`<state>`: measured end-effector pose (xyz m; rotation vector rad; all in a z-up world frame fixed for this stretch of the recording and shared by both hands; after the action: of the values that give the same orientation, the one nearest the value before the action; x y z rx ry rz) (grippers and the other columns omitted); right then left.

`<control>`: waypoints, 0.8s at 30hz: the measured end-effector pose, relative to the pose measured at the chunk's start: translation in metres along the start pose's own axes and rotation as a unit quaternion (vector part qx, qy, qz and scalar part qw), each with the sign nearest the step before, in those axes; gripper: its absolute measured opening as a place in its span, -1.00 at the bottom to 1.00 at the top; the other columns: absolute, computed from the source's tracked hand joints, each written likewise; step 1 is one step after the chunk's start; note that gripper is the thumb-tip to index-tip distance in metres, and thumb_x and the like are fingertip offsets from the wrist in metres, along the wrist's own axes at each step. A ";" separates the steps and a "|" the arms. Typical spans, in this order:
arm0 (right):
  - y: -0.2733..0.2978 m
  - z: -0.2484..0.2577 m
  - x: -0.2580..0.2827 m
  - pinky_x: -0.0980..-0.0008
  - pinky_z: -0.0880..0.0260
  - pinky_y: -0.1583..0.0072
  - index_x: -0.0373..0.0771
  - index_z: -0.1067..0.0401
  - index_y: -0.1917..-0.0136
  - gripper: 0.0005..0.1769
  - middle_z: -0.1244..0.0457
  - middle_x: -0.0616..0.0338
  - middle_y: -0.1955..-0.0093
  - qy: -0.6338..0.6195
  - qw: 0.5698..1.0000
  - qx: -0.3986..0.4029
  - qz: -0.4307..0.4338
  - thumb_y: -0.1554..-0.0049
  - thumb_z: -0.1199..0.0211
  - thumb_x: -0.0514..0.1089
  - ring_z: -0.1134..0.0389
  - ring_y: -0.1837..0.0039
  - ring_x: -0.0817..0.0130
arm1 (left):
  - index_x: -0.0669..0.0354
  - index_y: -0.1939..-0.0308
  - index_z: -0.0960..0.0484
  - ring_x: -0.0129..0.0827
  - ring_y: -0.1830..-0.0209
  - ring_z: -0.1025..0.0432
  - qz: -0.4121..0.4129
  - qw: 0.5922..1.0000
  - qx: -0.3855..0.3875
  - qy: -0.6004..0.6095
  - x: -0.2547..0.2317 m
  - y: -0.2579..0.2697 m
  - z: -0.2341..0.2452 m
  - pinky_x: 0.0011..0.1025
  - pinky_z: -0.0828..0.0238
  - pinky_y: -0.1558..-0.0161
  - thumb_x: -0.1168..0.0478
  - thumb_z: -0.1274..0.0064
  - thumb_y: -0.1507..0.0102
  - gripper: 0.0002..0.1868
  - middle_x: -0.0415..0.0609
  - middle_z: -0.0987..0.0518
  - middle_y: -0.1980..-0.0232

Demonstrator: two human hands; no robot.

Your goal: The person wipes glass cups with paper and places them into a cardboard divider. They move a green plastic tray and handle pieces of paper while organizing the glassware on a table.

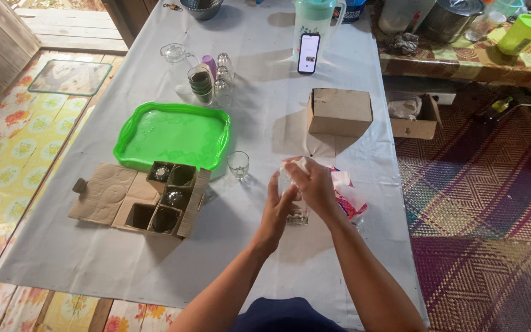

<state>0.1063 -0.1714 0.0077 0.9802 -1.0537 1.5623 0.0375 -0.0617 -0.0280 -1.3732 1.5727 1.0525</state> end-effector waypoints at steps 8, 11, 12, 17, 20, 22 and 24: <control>0.007 0.004 -0.026 0.50 -0.35 0.02 -0.36 -0.56 -0.13 -0.62 -0.41 0.18 0.03 -0.127 0.992 -0.014 -0.017 -0.29 -0.19 0.01 -0.33 0.06 0.53 | -0.12 -0.55 -0.04 -0.33 0.19 -0.52 0.121 0.979 -0.030 0.162 0.015 0.013 0.008 -0.38 -0.49 0.19 -0.20 0.12 -0.33 -0.24 0.05 -0.60 0.04; 0.024 -0.018 -0.020 0.50 -0.34 -0.12 -0.32 -0.45 -0.32 -0.57 -0.38 0.15 -0.18 -0.137 0.990 0.011 0.029 -0.31 -0.16 0.00 -0.33 -0.12 0.51 | -0.07 -0.51 -0.21 -0.31 0.14 -0.54 0.109 0.961 -0.055 0.248 0.029 0.011 0.024 -0.33 -0.50 0.10 -0.27 0.11 -0.34 -0.26 0.06 -0.59 0.00; 0.030 -0.026 -0.015 0.51 -0.35 -0.23 -0.29 -0.34 -0.43 -0.49 -0.35 0.15 -0.31 -0.157 0.986 0.028 0.055 -0.31 -0.15 0.00 -0.35 -0.24 0.51 | -0.09 -0.50 -0.25 -0.30 0.09 -0.55 0.085 0.952 -0.059 0.289 0.032 0.013 0.030 -0.32 -0.51 0.02 -0.29 0.10 -0.34 -0.28 0.08 -0.58 -0.04; 0.028 -0.034 -0.007 0.42 -0.35 -0.32 -0.25 -0.29 -0.49 -0.48 -0.31 0.08 -0.41 -0.122 0.989 0.048 0.062 -0.30 -0.15 -0.08 -0.33 -0.38 0.39 | -0.04 -0.57 -0.13 -0.25 0.07 -0.54 0.101 0.972 -0.078 0.199 0.041 0.031 0.044 -0.30 -0.48 0.02 -0.31 0.14 -0.34 -0.19 0.16 -0.62 -0.07; 0.021 -0.038 -0.007 0.33 -0.30 -0.36 -0.29 -0.40 -0.31 -0.65 -0.30 0.03 -0.43 -0.109 0.991 0.036 0.067 -0.29 -0.18 -0.14 -0.23 -0.48 0.28 | -0.25 -0.61 -0.01 -0.23 0.11 -0.50 0.135 0.970 -0.110 0.172 0.049 0.041 0.045 -0.30 -0.47 0.08 -0.36 0.26 -0.30 -0.16 0.15 -0.60 -0.06; 0.025 -0.042 -0.004 0.26 -0.23 -0.42 -0.37 -0.53 -0.14 -0.77 -0.28 -0.02 -0.46 -0.086 0.990 0.030 0.112 -0.31 -0.19 -0.18 -0.12 -0.61 0.21 | -0.22 -0.63 -0.01 -0.23 0.10 -0.49 0.140 0.965 -0.117 0.186 0.054 0.037 0.049 -0.31 -0.48 0.10 -0.42 0.36 -0.31 -0.14 0.16 -0.59 -0.06; 0.048 -0.056 0.006 0.17 -0.20 -0.61 -0.31 -0.53 -0.01 -0.84 -0.40 0.10 -0.30 -0.060 0.976 0.063 0.197 -0.31 -0.26 -0.16 -0.32 -0.56 0.24 | -0.22 -0.63 -0.09 -0.24 0.12 -0.43 0.118 0.954 -0.193 0.198 0.056 0.033 0.062 -0.27 -0.46 0.15 -0.43 0.44 -0.34 -0.15 0.17 -0.52 -0.10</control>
<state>0.0530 -0.1235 -0.0116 1.0031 -1.3068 1.9299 0.0010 -0.0206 -0.0985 -1.7751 1.9300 1.3435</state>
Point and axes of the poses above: each hand's wrist, its own y-axis away from the middle knuckle, its own z-axis out of the back of the hand, x = y × z, the point moved 5 cm from there along -y, towards the middle knuckle
